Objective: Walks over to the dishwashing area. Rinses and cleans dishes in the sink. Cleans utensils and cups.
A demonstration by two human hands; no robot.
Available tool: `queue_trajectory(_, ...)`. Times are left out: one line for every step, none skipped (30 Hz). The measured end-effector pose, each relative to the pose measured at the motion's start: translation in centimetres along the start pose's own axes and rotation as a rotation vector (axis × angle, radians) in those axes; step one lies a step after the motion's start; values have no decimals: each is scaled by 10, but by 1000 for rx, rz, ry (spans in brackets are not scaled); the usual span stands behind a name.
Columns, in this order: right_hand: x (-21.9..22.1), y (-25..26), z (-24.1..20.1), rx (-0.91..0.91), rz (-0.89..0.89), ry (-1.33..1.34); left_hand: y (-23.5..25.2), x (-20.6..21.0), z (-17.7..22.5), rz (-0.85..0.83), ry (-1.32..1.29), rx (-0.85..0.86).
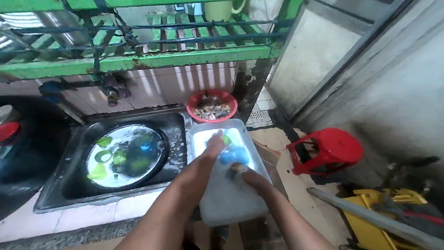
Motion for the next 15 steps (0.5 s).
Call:
queue_trajectory(-7, -6, -2, -4, 13, 151, -9, -3, -10, 31, -52, -56)
queue_trajectory(-16, -16, -6, 14, 102, 270, -19, -10, -16, 77, -125, -101)
queue_trajectory(-23, -30, -14, 41, 248, 349, -32, -17, -19, 143, -234, -140)
queue_trajectory(-27, -40, -24, 36, 387, 360, -47, -21, -20, 211, -375, -172)
queue_trajectory(-29, -43, -38, -27, 485, 309, -60, -20, -19, 276, -534, -190)
queue_trajectory(-28, -36, -53, -101, 521, 225, -70, -17, -16, 351, -718, -189)
queue_trajectory(-28, -24, -67, -139, 518, 153, -76, -12, -11, 440, -888, -177)
queue_trajectory(-32, -10, -78, -163, 516, 139, -82, -8, -6, 527, -1002, -160)
queue_trajectory(-40, 10, -82, -174, 515, 203, -87, -6, -4, 601, -1054, -179)
queue_trajectory(-47, 24, -87, -168, 520, 264, -93, -5, -2, 656, -1083, -210)
queue_trajectory(-48, 30, -94, -148, 546, 253, -96, -6, -4, 684, -1109, -248)
queue_trajectory(-43, 25, -105, -138, 591, 126, -95, -7, -10, 700, -1136, -262)
queue_trajectory(-33, 12, -120, -147, 663, -60, -88, -7, -20, 718, -1170, -216)
queue_trajectory(-21, -1, -131, -164, 733, -214, -80, -3, -31, 741, -1190, -98)
queue_trajectory(-15, -8, -134, -174, 736, -266, -77, -1, -34, 737, -1209, 53)
Point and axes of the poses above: each hand's wrist, its own y-axis towards the middle knuckle, its own x-axis out of the palm, z = x × y, the point moved 8 cm from there along y, towards the middle knuckle, and after that the axes turned 15 degrees about x, right-handed, at the moved point
